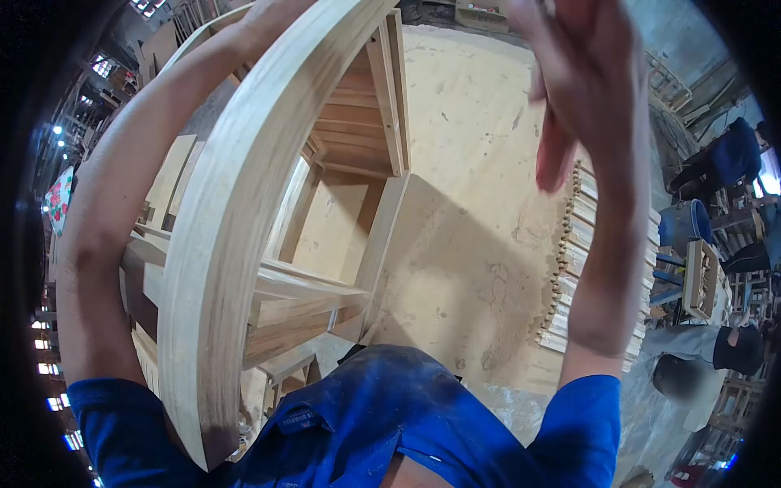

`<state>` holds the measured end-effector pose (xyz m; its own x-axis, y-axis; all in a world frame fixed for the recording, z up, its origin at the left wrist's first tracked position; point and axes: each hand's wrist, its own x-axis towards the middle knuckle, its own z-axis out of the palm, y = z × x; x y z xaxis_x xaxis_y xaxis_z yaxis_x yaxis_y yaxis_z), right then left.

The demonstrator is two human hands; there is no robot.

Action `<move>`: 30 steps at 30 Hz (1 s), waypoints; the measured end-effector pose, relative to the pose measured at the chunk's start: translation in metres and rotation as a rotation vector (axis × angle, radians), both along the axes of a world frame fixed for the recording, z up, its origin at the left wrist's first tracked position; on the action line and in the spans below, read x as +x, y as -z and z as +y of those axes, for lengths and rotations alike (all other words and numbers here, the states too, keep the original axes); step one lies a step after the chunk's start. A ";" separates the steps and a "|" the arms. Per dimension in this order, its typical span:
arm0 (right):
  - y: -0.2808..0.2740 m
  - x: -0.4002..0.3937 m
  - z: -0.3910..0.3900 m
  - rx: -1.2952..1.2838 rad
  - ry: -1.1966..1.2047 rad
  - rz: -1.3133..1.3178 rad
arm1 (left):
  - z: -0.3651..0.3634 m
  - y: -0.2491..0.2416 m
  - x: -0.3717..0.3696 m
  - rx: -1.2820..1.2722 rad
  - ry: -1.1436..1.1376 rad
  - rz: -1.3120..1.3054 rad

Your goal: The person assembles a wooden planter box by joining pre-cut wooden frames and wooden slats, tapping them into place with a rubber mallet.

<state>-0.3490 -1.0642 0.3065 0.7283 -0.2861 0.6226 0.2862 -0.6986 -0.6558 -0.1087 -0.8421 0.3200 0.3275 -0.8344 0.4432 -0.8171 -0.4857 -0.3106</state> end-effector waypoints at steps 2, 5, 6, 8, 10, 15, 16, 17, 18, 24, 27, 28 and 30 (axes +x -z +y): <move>-0.022 0.009 0.048 -0.311 0.101 0.035 | 0.000 0.002 0.004 -0.064 0.042 0.004; -0.065 0.029 0.032 -0.666 0.035 0.304 | 0.001 -0.007 -0.026 -0.030 0.077 0.087; -0.075 0.030 0.031 -0.706 -0.050 0.405 | -0.001 -0.005 -0.023 -0.038 0.035 0.107; -0.087 0.020 0.033 -0.846 -0.070 0.306 | -0.002 -0.004 -0.011 0.049 -0.039 0.045; -0.102 0.024 0.040 -0.820 0.066 0.155 | 0.000 -0.001 -0.002 0.024 -0.017 0.022; -0.079 0.049 0.059 -0.568 0.281 0.327 | 0.000 0.008 0.013 -0.040 0.029 0.006; -0.061 0.045 0.063 -0.690 0.376 0.372 | 0.004 0.011 0.011 -0.067 0.014 0.006; -0.048 0.034 0.061 -0.733 0.320 0.279 | 0.006 0.013 0.008 -0.091 0.006 0.009; -0.038 0.022 0.064 -0.779 0.265 0.188 | -0.001 0.007 0.007 0.080 -0.154 0.059; -0.049 0.037 0.055 -0.714 0.084 0.525 | 0.003 -0.004 -0.005 0.084 0.041 0.101; -0.036 0.044 0.054 -0.704 0.087 0.513 | 0.017 -0.038 -0.008 0.148 0.055 0.208; -0.029 0.049 0.049 -0.774 0.084 0.440 | 0.031 -0.056 -0.005 0.157 0.059 0.266; -0.028 0.055 0.049 -0.842 0.074 0.367 | 0.072 -0.097 0.014 0.135 0.045 0.385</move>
